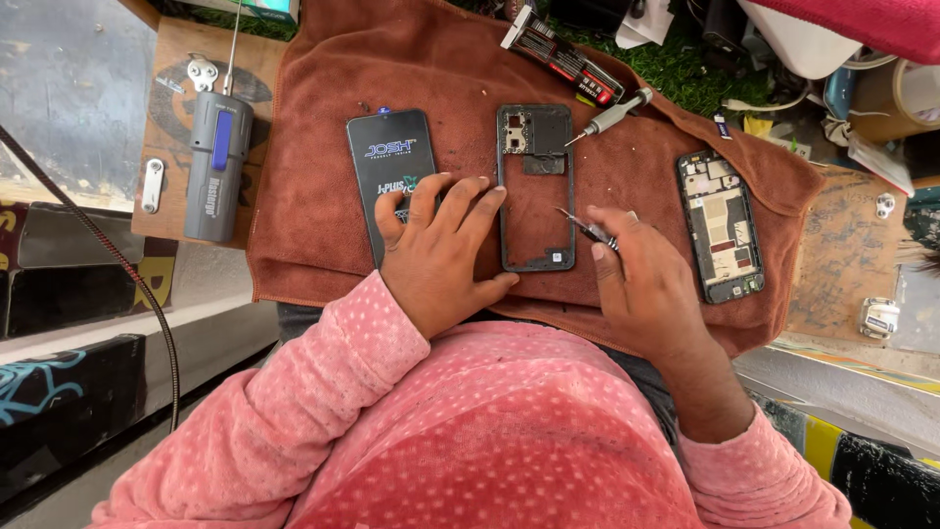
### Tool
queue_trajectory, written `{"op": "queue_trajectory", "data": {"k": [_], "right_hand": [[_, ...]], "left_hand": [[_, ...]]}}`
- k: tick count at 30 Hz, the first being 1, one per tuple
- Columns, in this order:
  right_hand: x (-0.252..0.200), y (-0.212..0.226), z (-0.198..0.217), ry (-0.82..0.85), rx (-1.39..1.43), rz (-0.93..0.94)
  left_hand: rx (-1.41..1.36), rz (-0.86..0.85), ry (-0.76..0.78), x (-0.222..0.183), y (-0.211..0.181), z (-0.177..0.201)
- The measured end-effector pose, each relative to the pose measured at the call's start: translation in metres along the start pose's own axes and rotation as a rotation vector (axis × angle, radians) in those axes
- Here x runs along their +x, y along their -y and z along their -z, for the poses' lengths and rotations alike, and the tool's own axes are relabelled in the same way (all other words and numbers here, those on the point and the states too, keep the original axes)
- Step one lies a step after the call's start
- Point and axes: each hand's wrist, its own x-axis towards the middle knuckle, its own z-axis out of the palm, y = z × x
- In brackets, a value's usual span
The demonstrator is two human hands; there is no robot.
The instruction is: The person aligns a smartphone screen assembly with the phone's chassis and presses it into place. They then apply adhesive along the screen's perimeter using a tube and secure the assembly with multiple rubber bands while the adhesive sets.
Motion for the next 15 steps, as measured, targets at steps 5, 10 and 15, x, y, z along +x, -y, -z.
{"op": "queue_trajectory", "data": {"k": [5, 10, 15], "right_hand": [[-0.01, -0.011, -0.009, -0.167, -0.015, -0.132], [-0.037, -0.04, -0.02, -0.353, 0.201, -0.248], [-0.016, -0.058, -0.07, -0.395, 0.107, -0.275]], "left_hand": [[-0.062, 0.08, 0.072, 0.014, -0.016, -0.011], [-0.063, 0.084, 0.171, 0.028, -0.032, -0.022], [0.121, 0.124, 0.222, 0.043, -0.048, -0.026]]}}
